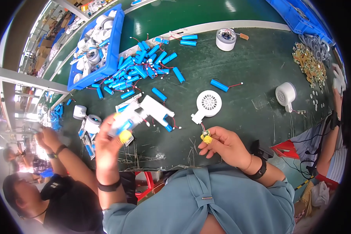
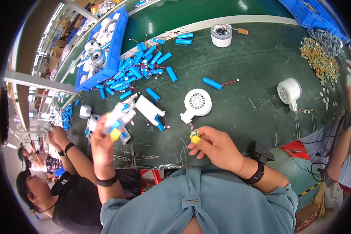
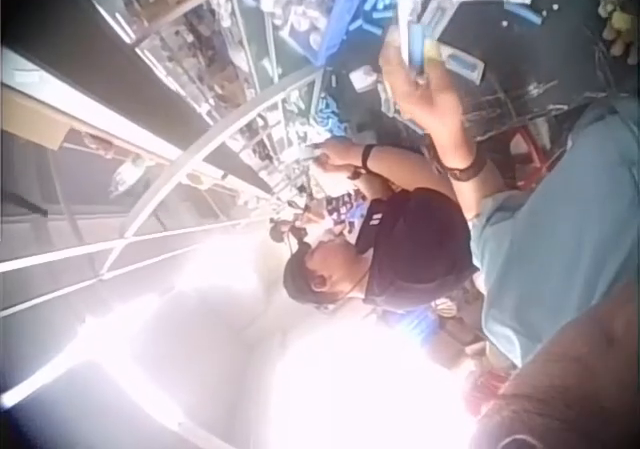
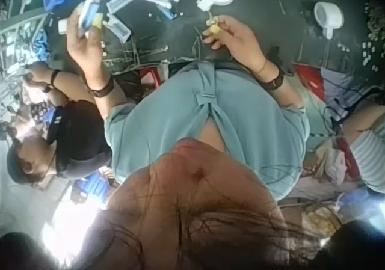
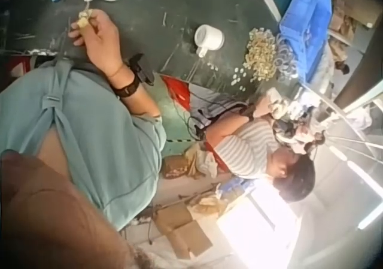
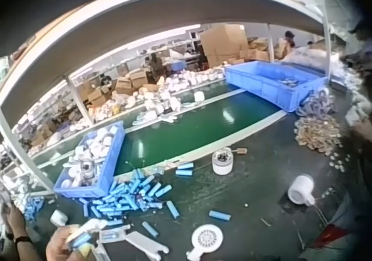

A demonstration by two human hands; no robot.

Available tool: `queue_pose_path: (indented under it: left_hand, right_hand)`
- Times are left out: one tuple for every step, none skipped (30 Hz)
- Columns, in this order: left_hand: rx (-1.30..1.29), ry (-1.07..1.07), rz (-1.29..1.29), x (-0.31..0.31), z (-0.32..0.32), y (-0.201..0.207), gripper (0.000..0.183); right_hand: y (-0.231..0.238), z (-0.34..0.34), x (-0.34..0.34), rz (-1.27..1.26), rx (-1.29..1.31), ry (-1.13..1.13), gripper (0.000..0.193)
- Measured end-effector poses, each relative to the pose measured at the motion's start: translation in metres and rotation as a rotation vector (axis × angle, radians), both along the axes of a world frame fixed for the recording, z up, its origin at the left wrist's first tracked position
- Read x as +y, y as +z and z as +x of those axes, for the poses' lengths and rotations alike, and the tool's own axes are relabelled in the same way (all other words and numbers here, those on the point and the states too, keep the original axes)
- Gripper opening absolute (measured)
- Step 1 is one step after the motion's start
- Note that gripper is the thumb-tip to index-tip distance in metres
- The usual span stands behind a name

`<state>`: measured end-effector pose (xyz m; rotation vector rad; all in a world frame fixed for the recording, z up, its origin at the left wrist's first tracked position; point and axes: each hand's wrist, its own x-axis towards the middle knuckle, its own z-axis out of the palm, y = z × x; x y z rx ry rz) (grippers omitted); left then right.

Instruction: The person assembles electronic devices by connecting a battery's wire to a circuit board inside a white plastic housing. They fit the components into the housing, set the unit aside, and repeat the process with more components.

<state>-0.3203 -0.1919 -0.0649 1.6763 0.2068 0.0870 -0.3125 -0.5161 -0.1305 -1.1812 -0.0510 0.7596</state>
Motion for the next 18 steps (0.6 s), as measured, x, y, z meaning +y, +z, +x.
queue_pose_path:
  left_hand:
    - [0.047, 0.007, -0.082, 0.0, -0.009, -0.012, 0.053]
    - [0.156, -0.023, -0.03, -0.005, -0.015, -0.014, 0.053]
    - [0.224, -0.046, 0.039, -0.006, -0.023, -0.023, 0.05]
    - [0.291, -0.065, 0.108, -0.009, -0.029, -0.03, 0.047]
    - [0.292, -0.105, 0.293, -0.013, -0.036, -0.032, 0.043]
    - [0.291, -0.145, 0.478, -0.018, -0.04, -0.031, 0.04]
    - [0.219, -0.141, 0.573, -0.025, -0.043, -0.028, 0.037]
    - [0.109, -0.191, 0.718, -0.022, -0.045, -0.032, 0.039]
    - [-0.023, -0.203, 0.872, -0.025, -0.045, -0.03, 0.039]
    - [-0.16, -0.215, 1.025, -0.03, -0.044, -0.026, 0.04]
    - [-0.155, -0.212, 1.025, -0.03, -0.043, -0.026, 0.04]
    - [-0.198, -0.217, 1.043, -0.031, -0.042, -0.025, 0.039]
    - [-0.241, -0.223, 1.06, -0.032, -0.041, -0.024, 0.039]
    - [-0.24, -0.223, 1.059, -0.034, -0.039, -0.024, 0.039]
    - [-0.262, -0.275, 1.031, -0.036, -0.035, -0.023, 0.038]
    - [-0.287, -0.328, 1.002, -0.039, -0.032, -0.024, 0.037]
    - [-0.292, -0.335, 0.985, -0.041, -0.03, -0.027, 0.036]
    - [-0.295, -0.338, 0.982, -0.044, -0.028, -0.03, 0.036]
  right_hand:
    - [0.001, 0.001, 0.001, -0.014, -0.005, 0.02, 0.021]
    - [0.0, 0.001, 0.001, -0.034, -0.004, 0.039, 0.02]
    - [0.0, 0.0, 0.001, -0.037, 0.007, 0.038, 0.02]
    - [0.0, 0.001, 0.0, -0.046, -0.013, 0.045, 0.02]
    - [0.001, 0.001, 0.0, -0.054, -0.033, 0.054, 0.02]
    - [0.001, 0.001, -0.001, -0.055, -0.024, 0.062, 0.02]
    - [0.001, 0.001, -0.001, -0.056, -0.037, 0.05, 0.019]
    - [0.001, 0.0, 0.0, -0.056, -0.051, 0.038, 0.018]
    - [0.001, -0.001, -0.001, -0.057, -0.046, 0.046, 0.018]
    - [0.001, 0.0, 0.0, -0.055, -0.049, 0.038, 0.018]
    - [0.001, 0.0, 0.0, -0.054, -0.052, 0.028, 0.018]
    - [0.001, 0.0, 0.0, -0.055, -0.051, 0.031, 0.018]
    - [0.001, 0.0, 0.0, -0.043, -0.05, 0.027, 0.019]
    - [0.001, -0.001, 0.0, -0.033, -0.049, 0.022, 0.019]
    - [0.001, -0.001, 0.0, -0.034, -0.048, 0.021, 0.019]
    - [0.001, -0.002, -0.001, -0.027, -0.046, 0.018, 0.02]
    - [0.0, -0.002, -0.001, -0.019, -0.045, 0.014, 0.02]
    - [0.0, -0.003, -0.001, -0.022, -0.046, 0.01, 0.02]
